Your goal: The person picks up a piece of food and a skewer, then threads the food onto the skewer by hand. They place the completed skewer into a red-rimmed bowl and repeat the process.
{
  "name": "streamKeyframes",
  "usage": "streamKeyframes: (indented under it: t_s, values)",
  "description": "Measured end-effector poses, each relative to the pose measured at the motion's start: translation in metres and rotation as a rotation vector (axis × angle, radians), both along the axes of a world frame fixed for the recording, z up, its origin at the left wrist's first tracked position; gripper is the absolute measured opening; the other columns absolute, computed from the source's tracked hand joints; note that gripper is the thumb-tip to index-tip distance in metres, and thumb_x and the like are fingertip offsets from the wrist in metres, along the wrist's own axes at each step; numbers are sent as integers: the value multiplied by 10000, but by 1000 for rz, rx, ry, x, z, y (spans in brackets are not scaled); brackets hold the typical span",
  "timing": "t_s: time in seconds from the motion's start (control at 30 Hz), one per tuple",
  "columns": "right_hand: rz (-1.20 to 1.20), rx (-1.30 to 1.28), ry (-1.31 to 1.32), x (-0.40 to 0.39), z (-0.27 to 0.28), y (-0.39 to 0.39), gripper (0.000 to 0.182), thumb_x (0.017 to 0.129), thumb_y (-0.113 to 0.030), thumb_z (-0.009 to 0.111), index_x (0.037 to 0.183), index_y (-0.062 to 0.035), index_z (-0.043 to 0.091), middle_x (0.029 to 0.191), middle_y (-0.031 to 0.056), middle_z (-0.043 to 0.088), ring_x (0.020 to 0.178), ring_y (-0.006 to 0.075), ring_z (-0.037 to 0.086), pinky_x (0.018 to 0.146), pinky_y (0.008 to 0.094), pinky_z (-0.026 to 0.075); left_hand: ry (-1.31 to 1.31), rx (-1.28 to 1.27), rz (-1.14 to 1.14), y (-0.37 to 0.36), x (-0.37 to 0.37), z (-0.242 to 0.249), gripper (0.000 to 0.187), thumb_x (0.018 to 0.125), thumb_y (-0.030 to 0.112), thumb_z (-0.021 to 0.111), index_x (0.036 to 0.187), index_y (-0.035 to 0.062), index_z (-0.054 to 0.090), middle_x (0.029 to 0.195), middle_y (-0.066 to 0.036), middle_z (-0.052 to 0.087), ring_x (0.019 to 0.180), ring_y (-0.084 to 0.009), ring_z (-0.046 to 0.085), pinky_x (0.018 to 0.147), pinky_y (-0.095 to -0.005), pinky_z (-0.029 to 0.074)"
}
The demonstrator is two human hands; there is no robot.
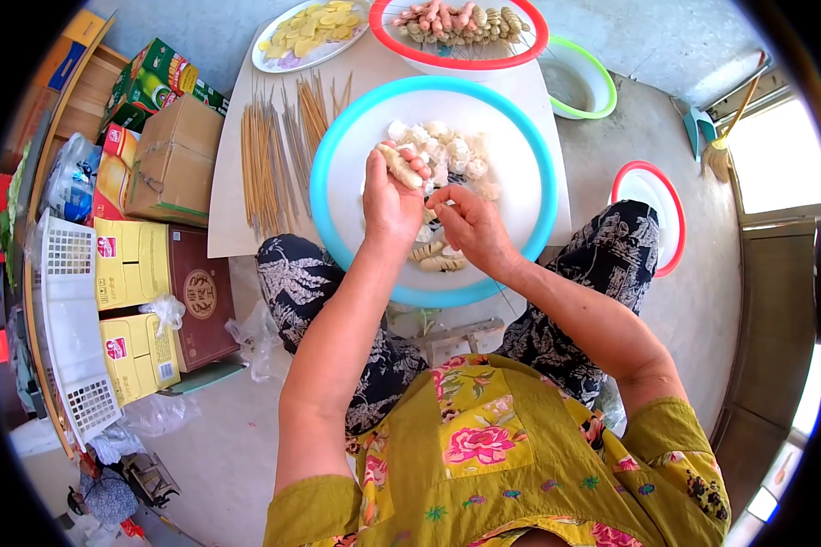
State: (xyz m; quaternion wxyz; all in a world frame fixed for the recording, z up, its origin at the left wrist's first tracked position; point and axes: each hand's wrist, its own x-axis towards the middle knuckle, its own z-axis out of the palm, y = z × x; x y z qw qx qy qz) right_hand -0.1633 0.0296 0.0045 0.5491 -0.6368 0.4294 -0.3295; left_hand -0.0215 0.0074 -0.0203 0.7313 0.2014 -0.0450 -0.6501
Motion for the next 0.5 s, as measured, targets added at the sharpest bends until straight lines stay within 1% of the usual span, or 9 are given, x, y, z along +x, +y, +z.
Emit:
streamKeyframes:
  t_s: [0.17,0.27,0.5]
  values:
    - [-3,37,-7,0,3,-1,106,891,-100,511,902,-17,575,482,14,456,434,66,422,422,260,336,-34,8,-9,2,-3,1,243,1006,317,356,1033,103,467,862,-66,507,766,-174,492,716,-324,444]
    - [-17,5,12,1,0,-2,103,892,-112,520,909,-25,573,488,19,458,442,71,422,428,267,341,-38,10,-26,4,-6,3,243,1006,323,352,1037,108,462,862,-63,507,767,-175,493,714,-325,446]
    - [-29,17,0,2,-3,-4,99,893,-124,534,910,-34,572,515,27,474,469,76,440,443,270,354,-40,9,-66,5,-11,5,254,1007,329,339,1042,107,459,859,-62,502,774,-182,488,725,-337,452]
